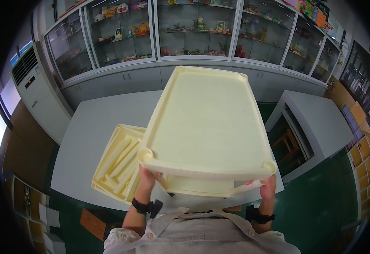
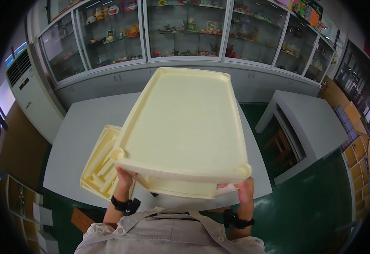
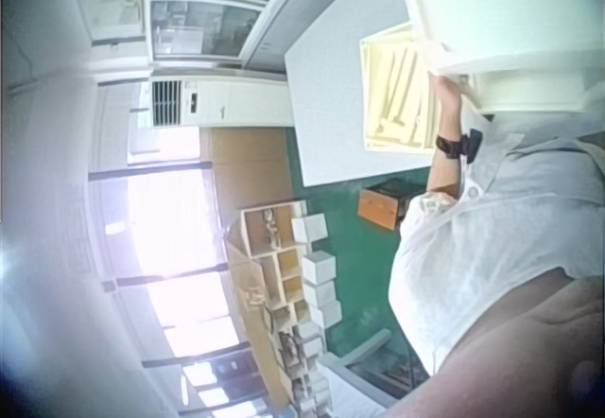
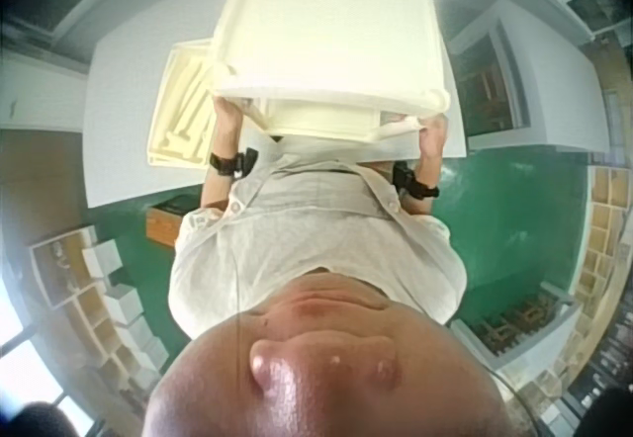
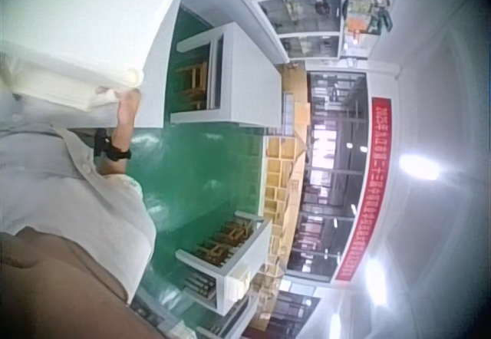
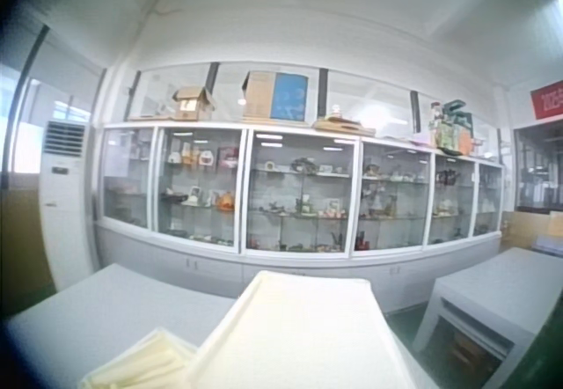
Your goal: The person disassembles a three-tier plastic shelf by removing the top tray, pulling out the supporting legs, and placing all components into another tray.
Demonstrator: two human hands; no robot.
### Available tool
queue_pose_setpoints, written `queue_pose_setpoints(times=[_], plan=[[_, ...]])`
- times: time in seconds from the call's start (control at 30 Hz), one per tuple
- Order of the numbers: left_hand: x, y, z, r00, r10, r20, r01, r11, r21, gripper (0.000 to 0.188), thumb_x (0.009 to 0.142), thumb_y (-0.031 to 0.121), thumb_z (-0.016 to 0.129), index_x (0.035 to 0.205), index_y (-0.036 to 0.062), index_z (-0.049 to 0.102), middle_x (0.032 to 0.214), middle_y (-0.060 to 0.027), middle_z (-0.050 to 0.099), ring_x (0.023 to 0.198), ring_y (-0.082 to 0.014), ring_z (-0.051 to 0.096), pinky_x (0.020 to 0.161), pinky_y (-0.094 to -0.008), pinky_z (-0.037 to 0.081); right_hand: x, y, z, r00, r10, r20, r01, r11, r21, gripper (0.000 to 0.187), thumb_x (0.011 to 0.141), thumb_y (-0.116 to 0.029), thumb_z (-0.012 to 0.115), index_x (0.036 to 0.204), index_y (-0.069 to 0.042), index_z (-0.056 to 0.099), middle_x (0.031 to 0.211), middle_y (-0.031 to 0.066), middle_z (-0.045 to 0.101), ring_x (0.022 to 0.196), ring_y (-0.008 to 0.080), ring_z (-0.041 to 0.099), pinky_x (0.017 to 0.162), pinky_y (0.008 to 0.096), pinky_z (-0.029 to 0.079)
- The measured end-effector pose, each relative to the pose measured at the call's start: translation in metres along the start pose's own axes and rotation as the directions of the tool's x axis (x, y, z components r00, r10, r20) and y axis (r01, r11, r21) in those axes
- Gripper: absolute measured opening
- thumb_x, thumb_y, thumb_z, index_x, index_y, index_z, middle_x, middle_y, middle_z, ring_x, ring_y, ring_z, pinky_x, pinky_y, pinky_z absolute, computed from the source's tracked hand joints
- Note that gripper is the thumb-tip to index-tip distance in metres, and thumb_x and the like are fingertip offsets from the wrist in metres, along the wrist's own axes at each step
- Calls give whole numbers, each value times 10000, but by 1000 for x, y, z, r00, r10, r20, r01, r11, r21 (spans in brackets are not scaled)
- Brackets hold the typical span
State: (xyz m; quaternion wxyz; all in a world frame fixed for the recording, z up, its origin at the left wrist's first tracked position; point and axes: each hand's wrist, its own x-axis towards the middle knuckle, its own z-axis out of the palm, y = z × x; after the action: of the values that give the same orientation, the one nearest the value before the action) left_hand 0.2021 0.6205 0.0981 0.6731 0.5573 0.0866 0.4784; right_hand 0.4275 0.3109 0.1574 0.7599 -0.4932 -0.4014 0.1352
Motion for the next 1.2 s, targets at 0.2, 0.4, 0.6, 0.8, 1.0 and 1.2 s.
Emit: queue_pose_setpoints(times=[0.2,0.4,0.6,0.8,1.0,1.2], plan=[[64,27,-9,946,126,-299,-19,941,337,544,911,495,407,1183,25,445,995,-88,563,922,-171,568,816,-289,432,14,-53,46,708,425,564,-65,834,-548,416,841,-309,560,1057,45,591,916,148,659,912,246,621,733,323,501],[38,73,29,959,-236,155,195,950,244,582,902,445,432,1279,5,375,1228,-98,484,1114,-194,490,940,-332,355,47,-56,15,973,-150,178,221,832,-508,470,659,-148,724,1091,-13,598,1065,114,623,1007,301,584,934,388,406],[17,43,35,944,-201,262,152,969,196,703,861,460,500,1335,-8,276,1254,-128,461,1132,-221,470,983,-338,322,111,-61,54,878,-116,465,473,55,-879,717,592,-100,749,1253,-84,471,1212,113,528,1176,270,462,1033,515,247],[-1,21,64,963,-69,260,-26,938,346,232,733,161,703,874,29,576,774,-33,608,727,-116,581,653,-274,466,140,-3,30,489,-459,742,783,-143,-605,207,676,-20,641,878,-57,608,930,90,647,890,233,642,716,333,534],[6,16,71,999,-41,27,28,936,350,174,739,89,681,669,41,530,570,11,522,530,-66,492,492,-235,396,152,-11,35,408,-550,729,777,-210,-593,70,703,2,597,748,-49,581,834,71,659,762,214,667,576,266,537],[5,12,64,999,-32,13,25,931,365,181,745,90,667,653,39,521,563,9,523,498,-68,480,467,-235,381,158,-19,41,397,-535,746,775,-239,-585,77,693,11,595,732,-50,569,810,69,652,740,216,666,548,266,528]])
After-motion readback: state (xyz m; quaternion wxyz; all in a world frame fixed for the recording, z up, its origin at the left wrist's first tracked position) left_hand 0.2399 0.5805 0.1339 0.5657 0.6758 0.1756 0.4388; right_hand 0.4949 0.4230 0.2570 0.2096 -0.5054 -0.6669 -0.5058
